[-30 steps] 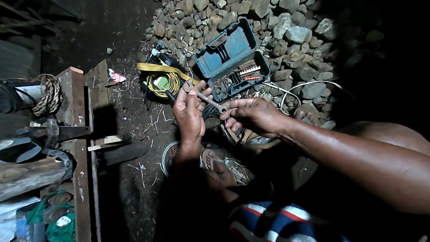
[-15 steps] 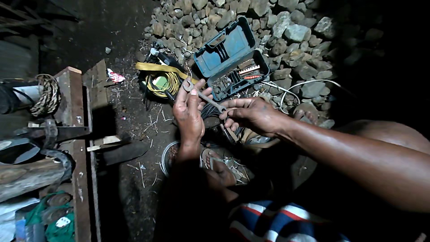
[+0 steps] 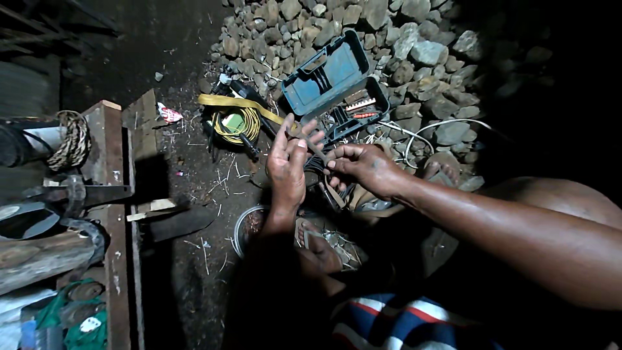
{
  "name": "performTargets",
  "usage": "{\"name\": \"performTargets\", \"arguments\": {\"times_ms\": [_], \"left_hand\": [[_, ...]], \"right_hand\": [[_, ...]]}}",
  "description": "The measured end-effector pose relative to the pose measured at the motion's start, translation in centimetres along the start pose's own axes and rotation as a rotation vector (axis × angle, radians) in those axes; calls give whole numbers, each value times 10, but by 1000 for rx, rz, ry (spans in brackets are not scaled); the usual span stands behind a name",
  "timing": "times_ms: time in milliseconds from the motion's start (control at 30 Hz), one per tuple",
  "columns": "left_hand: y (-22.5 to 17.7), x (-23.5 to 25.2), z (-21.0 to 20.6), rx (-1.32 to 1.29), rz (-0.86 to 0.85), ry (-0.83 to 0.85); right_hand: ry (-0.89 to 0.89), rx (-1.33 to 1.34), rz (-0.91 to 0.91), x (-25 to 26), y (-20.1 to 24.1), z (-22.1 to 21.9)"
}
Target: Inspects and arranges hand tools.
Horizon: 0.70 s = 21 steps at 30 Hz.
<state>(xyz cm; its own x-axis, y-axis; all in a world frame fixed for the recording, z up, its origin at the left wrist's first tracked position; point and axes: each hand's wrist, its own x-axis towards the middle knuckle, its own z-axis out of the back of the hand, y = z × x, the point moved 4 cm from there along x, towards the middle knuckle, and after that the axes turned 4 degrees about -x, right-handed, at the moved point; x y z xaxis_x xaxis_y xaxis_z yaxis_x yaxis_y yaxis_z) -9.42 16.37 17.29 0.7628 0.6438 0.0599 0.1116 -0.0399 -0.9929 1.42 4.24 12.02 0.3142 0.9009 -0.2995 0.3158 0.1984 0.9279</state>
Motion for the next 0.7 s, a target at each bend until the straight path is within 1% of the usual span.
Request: {"name": "performTargets", "arguments": {"times_ms": [100, 467, 700], "left_hand": [[4, -1, -3, -7, 16, 17], [14, 8, -5, -13, 37, 24], [34, 13, -12, -104, 98, 18]], "right_hand": [[-6, -7, 17, 1, -2, 1], [-15, -11, -17, 4, -5, 4], [2, -32, -35, 4, -13, 9]]}}
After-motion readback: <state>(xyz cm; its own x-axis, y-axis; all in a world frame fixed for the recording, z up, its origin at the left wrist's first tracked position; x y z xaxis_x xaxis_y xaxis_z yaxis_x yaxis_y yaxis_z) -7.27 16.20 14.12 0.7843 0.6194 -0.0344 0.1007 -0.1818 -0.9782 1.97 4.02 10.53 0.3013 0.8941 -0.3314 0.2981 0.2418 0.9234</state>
